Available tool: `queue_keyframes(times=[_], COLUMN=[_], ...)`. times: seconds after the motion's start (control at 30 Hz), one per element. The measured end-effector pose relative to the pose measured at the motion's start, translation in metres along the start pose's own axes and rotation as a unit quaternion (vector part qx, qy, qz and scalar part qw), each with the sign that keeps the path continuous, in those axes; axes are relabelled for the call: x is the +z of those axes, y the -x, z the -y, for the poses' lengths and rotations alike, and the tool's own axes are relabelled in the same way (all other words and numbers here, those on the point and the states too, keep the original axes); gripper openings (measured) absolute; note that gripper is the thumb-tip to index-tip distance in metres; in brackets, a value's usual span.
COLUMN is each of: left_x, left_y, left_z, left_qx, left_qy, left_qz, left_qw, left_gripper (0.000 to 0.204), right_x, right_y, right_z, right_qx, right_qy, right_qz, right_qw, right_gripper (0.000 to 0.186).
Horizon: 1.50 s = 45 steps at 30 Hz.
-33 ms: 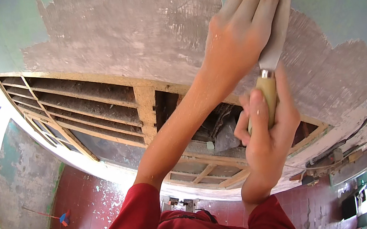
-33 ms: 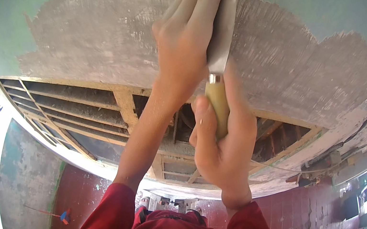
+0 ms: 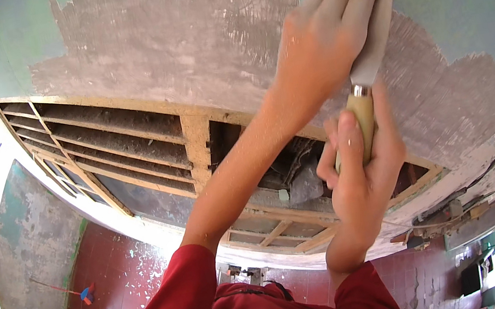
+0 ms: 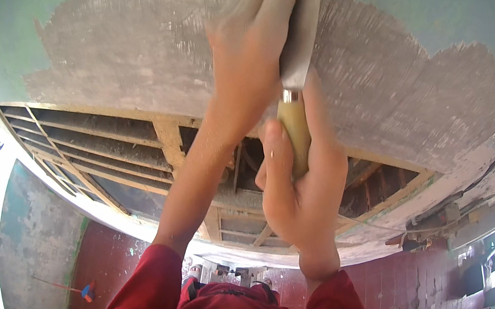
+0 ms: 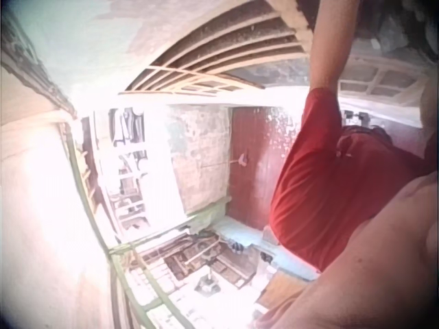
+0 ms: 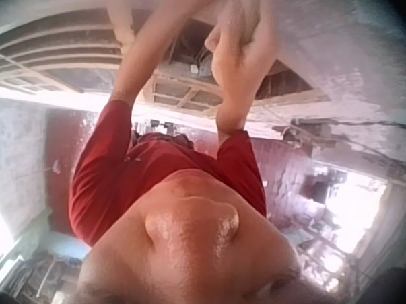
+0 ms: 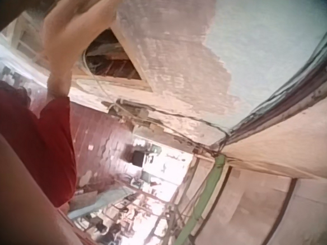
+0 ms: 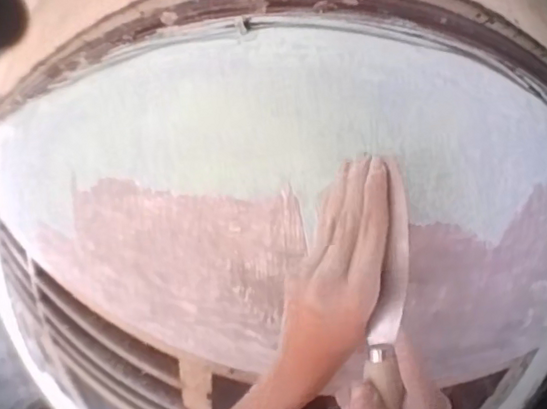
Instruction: The person stands on a ladder and uses a trowel to apply plaster to a damaged ceiling area. They repeatedly spread and smooth the material over exposed wooden beams and a light green surface, working methodically across the section.
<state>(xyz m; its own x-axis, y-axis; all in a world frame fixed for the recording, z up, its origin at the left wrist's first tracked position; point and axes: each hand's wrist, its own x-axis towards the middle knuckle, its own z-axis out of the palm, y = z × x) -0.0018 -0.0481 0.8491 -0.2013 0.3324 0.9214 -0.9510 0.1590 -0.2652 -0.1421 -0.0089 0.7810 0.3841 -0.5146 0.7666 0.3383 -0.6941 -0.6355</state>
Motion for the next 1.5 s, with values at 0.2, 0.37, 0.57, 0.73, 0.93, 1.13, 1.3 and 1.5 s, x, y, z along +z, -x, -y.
queue_keyframes(times=[0.2, 0.37, 0.57, 0.73, 0.93, 1.13, 1.3, 1.5], left_x=[-0.015, -0.039, -0.044, -0.05, -0.116, -0.122, -0.118, -0.111], left_y=[0.031, 0.082, 0.097, 0.108, 0.111, 0.094, 0.087, 0.092], left_z=[-0.031, -0.064, -0.066, -0.058, -0.036, -0.007, 0.004, 0.009], left_qx=[-0.026, -0.088, -0.111, -0.095, 0.006, 0.076, 0.109, 0.105], left_qy=[0.007, 0.046, 0.025, -0.006, -0.045, -0.06, -0.061, -0.055], left_qz=[0.017, 0.128, 0.143, 0.147, 0.277, 0.318, 0.322, 0.293], left_qw=[0.999, 0.987, 0.983, 0.985, 0.96, 0.943, 0.939, 0.949], left_gripper=[0.039, 0.046, 0.045, 0.036, 0.027, 0.03, 0.029, 0.026], right_x=[0.001, -0.002, -0.002, 0.004, 0.013, 0.035, 0.05, 0.063], right_y=[0.037, 0.095, 0.102, 0.108, 0.117, 0.101, 0.098, 0.098], right_z=[-0.037, -0.066, -0.077, -0.08, -0.085, -0.083, -0.076, -0.075], right_qx=[0.043, 0.101, 0.102, 0.151, 0.266, 0.244, 0.246, 0.22], right_qy=[-0.135, -0.169, -0.162, -0.234, -0.422, -0.492, -0.508, -0.515], right_qz=[0.012, 0.011, 0.056, 0.083, 0.175, 0.17, 0.14, 0.115], right_qw=[0.99, 0.98, 0.98, 0.957, 0.849, 0.818, 0.814, 0.82], right_gripper=[0.058, 0.059, 0.059, 0.057, 0.053, 0.05, 0.048, 0.044])
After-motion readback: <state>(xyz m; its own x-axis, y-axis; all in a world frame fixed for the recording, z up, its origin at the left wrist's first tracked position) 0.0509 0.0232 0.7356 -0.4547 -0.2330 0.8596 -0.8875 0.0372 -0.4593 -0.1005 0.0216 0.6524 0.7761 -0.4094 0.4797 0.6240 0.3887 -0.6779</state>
